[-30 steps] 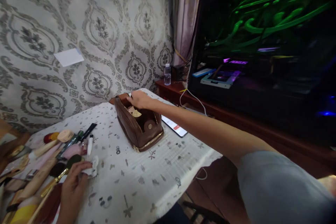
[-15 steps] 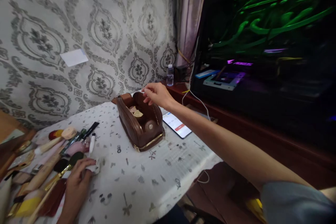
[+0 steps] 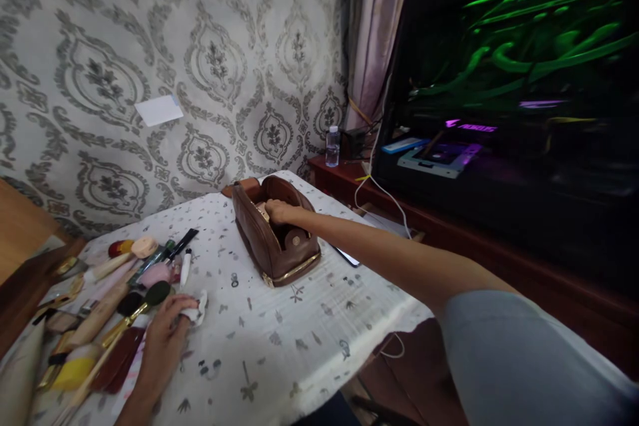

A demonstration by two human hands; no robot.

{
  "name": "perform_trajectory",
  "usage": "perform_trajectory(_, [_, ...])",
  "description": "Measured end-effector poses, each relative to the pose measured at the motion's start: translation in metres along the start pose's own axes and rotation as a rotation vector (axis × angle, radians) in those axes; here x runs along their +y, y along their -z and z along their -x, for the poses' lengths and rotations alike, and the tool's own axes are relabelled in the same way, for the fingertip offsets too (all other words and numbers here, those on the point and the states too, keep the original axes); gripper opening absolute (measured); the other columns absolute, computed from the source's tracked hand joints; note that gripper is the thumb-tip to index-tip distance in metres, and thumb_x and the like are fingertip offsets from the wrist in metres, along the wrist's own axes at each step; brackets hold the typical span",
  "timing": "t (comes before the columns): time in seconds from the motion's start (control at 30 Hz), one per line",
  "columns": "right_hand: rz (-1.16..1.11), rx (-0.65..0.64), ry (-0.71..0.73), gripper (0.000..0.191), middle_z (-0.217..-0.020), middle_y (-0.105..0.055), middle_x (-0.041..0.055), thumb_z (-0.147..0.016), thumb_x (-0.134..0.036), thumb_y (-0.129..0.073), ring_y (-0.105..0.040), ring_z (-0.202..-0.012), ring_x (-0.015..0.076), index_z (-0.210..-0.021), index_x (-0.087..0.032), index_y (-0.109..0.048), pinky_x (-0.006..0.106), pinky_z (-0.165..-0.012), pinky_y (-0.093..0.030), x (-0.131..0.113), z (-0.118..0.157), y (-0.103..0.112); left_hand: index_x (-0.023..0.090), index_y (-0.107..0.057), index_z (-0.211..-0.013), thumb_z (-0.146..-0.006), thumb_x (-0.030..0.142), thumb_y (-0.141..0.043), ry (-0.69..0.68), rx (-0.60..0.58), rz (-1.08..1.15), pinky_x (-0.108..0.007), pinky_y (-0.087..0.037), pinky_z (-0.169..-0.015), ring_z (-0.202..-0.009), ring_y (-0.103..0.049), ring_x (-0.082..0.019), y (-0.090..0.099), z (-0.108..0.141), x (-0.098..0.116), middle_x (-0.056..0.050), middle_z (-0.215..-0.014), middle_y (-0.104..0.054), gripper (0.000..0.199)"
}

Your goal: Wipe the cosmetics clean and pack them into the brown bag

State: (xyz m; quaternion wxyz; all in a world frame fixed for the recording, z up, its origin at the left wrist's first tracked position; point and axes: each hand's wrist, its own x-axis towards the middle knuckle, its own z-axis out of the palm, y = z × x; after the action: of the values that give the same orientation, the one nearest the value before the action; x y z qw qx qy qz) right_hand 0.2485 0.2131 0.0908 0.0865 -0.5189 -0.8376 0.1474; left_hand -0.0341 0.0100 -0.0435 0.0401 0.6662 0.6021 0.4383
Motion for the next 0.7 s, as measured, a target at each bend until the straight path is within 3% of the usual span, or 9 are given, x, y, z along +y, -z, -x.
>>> perform_trajectory(0.2, [0.007, -0.071, -0.059, 0.035, -0.117, -0.072, 0.0121, -0.09, -0.034, -0.068, -0.071, -0.104, 0.0231, -0.12, -0.015, -0.067, 0.04, -0.088, -0.058, 0.007, -0.006, -0.005, 0.024, -0.072, -0.082, -0.081, 0.028, -0.052, 0.004, -0.02, 0.0, -0.034, -0.051, -0.087, -0.094, -0.067, -0.022, -0.002, 0.001, -0.003, -0.004, -0.096, -0.069, 0.021])
perform_trajectory(0.4, [0.002, -0.071, -0.072, 0.038, -0.112, -0.076, 0.012, -0.074, -0.018, -0.08, -0.072, -0.107, 0.0282, -0.111, -0.021, -0.075, 0.028, -0.082, -0.056, 0.008, -0.009, -0.007, 0.023, -0.073, -0.084, -0.082, 0.027, -0.052, 0.006, -0.014, 0.005, -0.035, -0.051, -0.087, -0.095, -0.066, -0.022, -0.003, 0.002, 0.001, -0.005, -0.098, -0.068, 0.021])
perform_trajectory(0.5, [-0.012, -0.051, -0.055, 0.034, -0.106, -0.077, 0.0108, -0.072, -0.016, -0.079, -0.074, -0.1, 0.0287, -0.105, -0.021, -0.076, 0.028, -0.078, -0.057, 0.005, -0.007, -0.001, 0.023, -0.072, -0.085, -0.083, 0.026, -0.05, 0.003, -0.008, 0.001, -0.034, -0.051, -0.086, -0.096, -0.066, -0.022, -0.003, 0.002, 0.003, -0.005, -0.098, -0.067, 0.022])
perform_trajectory(0.63, [-0.04, 0.083, 0.01, 0.025, -0.111, -0.075, 0.0143, -0.086, -0.026, -0.067, -0.071, -0.105, 0.0265, -0.108, -0.015, -0.073, 0.028, -0.084, -0.055, -0.001, 0.0, 0.022, 0.022, -0.071, -0.089, -0.086, 0.024, -0.048, -0.018, -0.08, -0.006, -0.033, -0.052, -0.085, -0.096, -0.065, -0.021, -0.003, 0.002, 0.006, -0.006, -0.099, -0.066, 0.023])
perform_trajectory(0.7, [-0.088, 0.243, 0.059, 0.03, -0.119, -0.072, 0.0144, -0.094, -0.027, -0.055, -0.067, -0.111, 0.0239, -0.118, -0.013, -0.068, 0.03, -0.093, -0.052, -0.003, 0.008, 0.035, 0.023, -0.071, -0.092, -0.088, 0.024, -0.046, -0.027, -0.132, -0.025, -0.033, -0.052, -0.084, -0.097, -0.065, -0.021, -0.003, 0.001, 0.007, -0.006, -0.1, -0.066, 0.025])
